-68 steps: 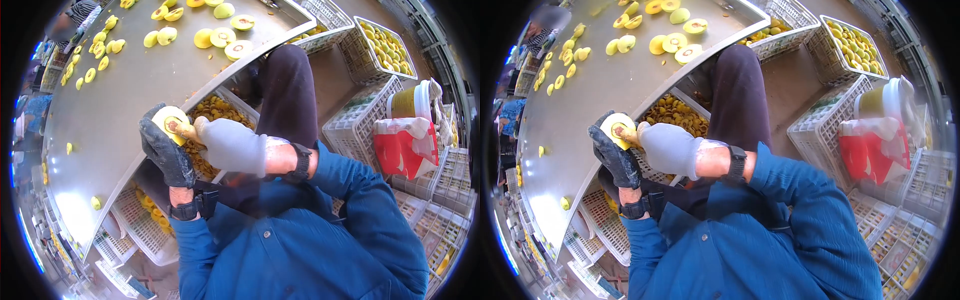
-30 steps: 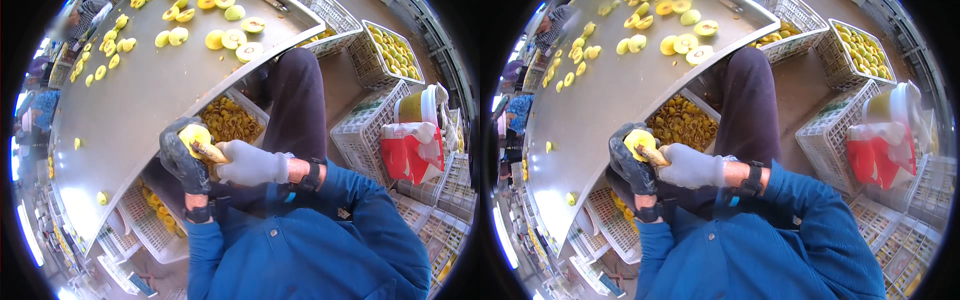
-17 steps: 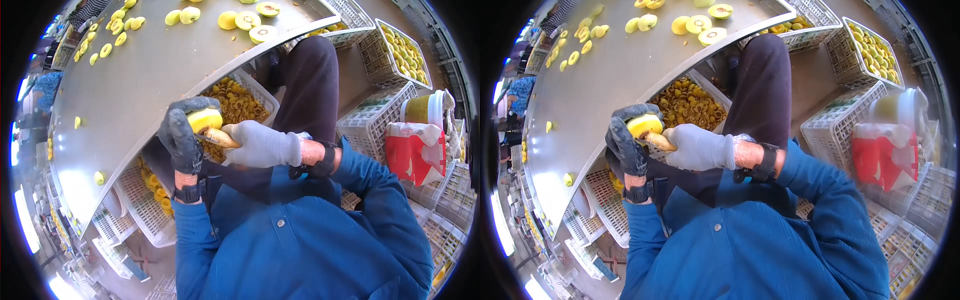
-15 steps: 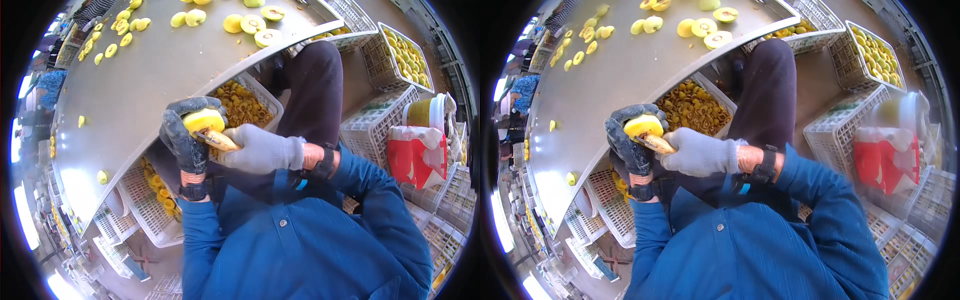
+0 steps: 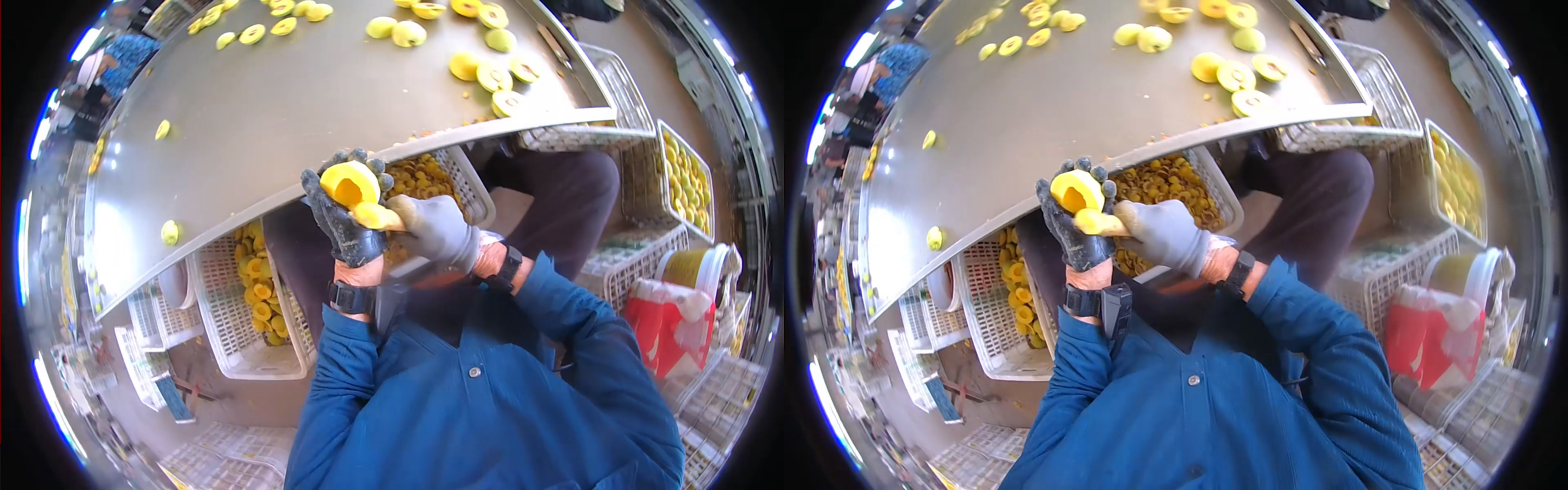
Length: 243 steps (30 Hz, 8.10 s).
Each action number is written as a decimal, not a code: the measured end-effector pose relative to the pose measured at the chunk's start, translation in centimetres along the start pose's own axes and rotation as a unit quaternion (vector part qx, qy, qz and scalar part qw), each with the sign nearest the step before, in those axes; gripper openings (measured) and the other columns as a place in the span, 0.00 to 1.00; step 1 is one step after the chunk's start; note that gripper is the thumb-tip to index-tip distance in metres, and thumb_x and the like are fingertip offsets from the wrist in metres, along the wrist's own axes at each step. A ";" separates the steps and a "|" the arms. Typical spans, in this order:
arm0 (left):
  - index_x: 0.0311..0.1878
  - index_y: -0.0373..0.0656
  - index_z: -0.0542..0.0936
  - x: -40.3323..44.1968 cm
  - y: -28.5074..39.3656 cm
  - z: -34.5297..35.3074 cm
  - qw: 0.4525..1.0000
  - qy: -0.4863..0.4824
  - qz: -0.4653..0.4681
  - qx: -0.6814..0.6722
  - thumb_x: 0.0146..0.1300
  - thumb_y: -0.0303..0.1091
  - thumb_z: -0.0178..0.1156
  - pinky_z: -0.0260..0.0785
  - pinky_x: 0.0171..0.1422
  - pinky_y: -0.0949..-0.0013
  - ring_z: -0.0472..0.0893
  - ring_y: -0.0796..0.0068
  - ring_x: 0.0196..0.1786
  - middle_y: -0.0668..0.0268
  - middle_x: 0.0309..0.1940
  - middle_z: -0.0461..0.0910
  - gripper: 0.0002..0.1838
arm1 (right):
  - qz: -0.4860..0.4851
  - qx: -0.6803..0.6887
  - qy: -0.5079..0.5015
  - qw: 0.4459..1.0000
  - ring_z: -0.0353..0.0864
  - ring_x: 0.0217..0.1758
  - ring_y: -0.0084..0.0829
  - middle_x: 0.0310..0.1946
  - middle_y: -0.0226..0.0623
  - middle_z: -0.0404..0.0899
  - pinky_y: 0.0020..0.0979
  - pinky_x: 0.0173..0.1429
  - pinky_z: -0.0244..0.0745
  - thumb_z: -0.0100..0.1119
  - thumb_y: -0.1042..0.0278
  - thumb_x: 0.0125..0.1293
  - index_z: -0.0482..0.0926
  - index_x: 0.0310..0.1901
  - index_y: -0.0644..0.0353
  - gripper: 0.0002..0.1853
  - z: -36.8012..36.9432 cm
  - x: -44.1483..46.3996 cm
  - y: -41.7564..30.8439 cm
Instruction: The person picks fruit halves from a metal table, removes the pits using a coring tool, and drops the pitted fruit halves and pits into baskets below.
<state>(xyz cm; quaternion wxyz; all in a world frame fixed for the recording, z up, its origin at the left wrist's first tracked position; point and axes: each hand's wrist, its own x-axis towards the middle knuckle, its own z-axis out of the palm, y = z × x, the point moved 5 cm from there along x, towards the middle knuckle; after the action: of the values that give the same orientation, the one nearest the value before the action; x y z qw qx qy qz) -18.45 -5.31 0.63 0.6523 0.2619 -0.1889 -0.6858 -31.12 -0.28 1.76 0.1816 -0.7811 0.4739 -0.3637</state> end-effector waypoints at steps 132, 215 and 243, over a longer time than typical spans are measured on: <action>0.61 0.33 0.73 19.5 -18.4 15.8 0.680 -0.389 -0.017 0.621 0.58 0.32 0.67 0.73 0.61 0.64 0.81 0.63 0.54 0.52 0.55 0.79 0.27 | 0.256 0.200 0.092 0.941 0.82 0.30 0.49 0.26 0.47 0.79 0.44 0.35 0.76 0.61 0.61 0.63 0.75 0.48 0.56 0.15 -11.7 -6.9 6.0; 0.66 0.36 0.69 0.6 8.3 -1.8 0.996 0.006 0.086 -0.027 0.74 0.53 0.49 0.65 0.71 0.49 0.74 0.52 0.63 0.51 0.60 0.75 0.30 | 0.155 -0.195 -0.381 0.890 0.85 0.35 0.46 0.31 0.44 0.83 0.46 0.39 0.78 0.53 0.68 0.63 0.79 0.51 0.46 0.15 3.7 -3.2 7.2; 0.58 0.39 0.77 11.3 -8.4 15.6 0.604 -0.354 0.071 0.710 0.63 0.43 0.65 0.74 0.57 0.60 0.83 0.54 0.53 0.48 0.49 0.82 0.24 | 0.242 0.133 -0.013 0.961 0.81 0.28 0.47 0.26 0.41 0.80 0.42 0.33 0.76 0.61 0.62 0.64 0.73 0.44 0.54 0.11 -6.2 -6.6 3.5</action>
<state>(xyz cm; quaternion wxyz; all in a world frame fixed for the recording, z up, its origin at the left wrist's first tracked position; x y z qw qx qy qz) -34.68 -17.16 6.68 0.1903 0.3651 -0.8508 -0.3266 -39.71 4.17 1.13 0.3726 -0.6165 0.5937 -0.3588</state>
